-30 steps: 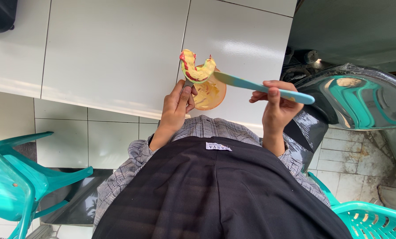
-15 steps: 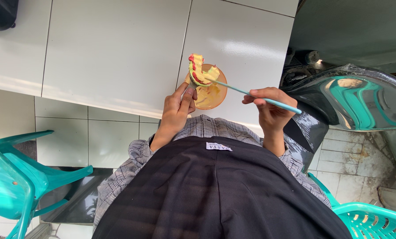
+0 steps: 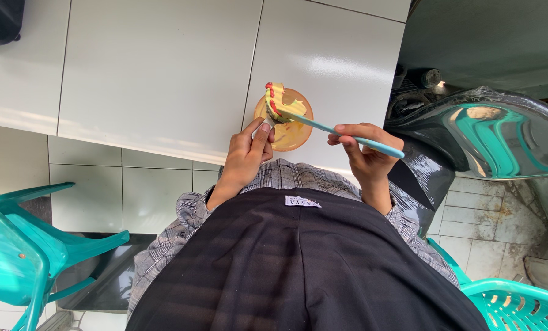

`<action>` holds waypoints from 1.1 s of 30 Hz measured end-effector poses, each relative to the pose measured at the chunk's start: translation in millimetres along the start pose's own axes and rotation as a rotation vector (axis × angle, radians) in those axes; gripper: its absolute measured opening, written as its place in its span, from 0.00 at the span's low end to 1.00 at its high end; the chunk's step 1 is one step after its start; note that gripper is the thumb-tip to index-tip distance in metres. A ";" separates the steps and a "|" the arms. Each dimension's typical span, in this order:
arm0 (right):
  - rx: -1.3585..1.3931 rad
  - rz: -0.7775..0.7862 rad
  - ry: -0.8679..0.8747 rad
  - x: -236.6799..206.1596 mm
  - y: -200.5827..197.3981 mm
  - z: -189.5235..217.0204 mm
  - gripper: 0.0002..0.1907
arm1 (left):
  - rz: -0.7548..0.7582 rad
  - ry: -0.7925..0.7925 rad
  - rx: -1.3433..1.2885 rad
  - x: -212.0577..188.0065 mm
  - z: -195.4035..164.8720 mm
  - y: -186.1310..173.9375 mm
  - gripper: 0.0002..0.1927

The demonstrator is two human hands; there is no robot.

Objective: The person sits holding a horseshoe-shaped denture base on a stick in one hand and a bowl of yellow wax in the other. They scoop wax with a blue spatula and spread it over the pink denture base, rotating the base to coat different areas, then continue smoothing the wax layer while seated.

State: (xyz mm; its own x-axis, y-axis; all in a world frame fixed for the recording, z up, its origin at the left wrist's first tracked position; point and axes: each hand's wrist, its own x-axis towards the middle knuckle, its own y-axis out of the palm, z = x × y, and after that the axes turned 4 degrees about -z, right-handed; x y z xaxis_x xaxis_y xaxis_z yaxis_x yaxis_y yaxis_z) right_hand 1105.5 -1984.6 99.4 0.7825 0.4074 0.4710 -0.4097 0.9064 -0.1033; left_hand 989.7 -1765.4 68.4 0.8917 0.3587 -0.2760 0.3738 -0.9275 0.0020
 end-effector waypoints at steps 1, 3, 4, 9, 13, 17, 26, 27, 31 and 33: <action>0.009 0.002 0.007 -0.3 1.1 -0.4 0.09 | 0.003 -0.002 0.007 0.2 0.4 0.2 0.20; -0.022 -0.006 -0.005 -0.6 2.2 -0.9 0.09 | 0.007 -0.009 -0.003 0.6 1.1 0.8 0.20; -0.037 -0.010 -0.011 -0.6 2.4 -1.1 0.09 | 0.009 -0.012 -0.008 0.7 1.4 1.0 0.20; 0.026 -0.044 0.003 -0.7 1.1 -0.6 0.10 | 0.018 -0.007 -0.008 -0.3 2.1 0.0 0.21; -0.008 -0.001 -0.020 -0.4 3.9 -1.5 0.09 | 0.024 -0.019 -0.020 -0.7 2.0 0.4 0.20; 0.003 -0.050 -0.018 -0.7 4.5 -2.7 0.10 | 0.013 -0.008 0.013 -0.3 -0.6 0.8 0.20; 0.152 -0.185 0.011 -6.5 0.1 -13.2 0.12 | 0.014 0.058 0.120 -0.9 -13.3 0.8 0.18; 0.158 -0.241 0.018 -6.9 -1.0 -14.8 0.13 | 0.016 0.069 0.126 -0.5 -13.7 0.2 0.18; 0.183 -0.239 0.006 -5.5 -8.5 -18.5 0.17 | 0.075 0.084 0.064 0.7 -10.0 -1.6 0.20; 0.195 -0.244 -0.022 -5.7 -9.8 -18.6 0.18 | 0.113 0.075 -0.004 2.3 -5.3 -1.0 0.22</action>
State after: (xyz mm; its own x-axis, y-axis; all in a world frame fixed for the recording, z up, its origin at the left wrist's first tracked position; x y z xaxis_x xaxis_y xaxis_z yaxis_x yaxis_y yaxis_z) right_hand 1113.7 -1993.7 81.4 0.8592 0.1760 0.4804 -0.2949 0.9377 0.1839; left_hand 992.8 -1763.2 72.8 0.9449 0.2585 -0.2008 0.2703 -0.9622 0.0329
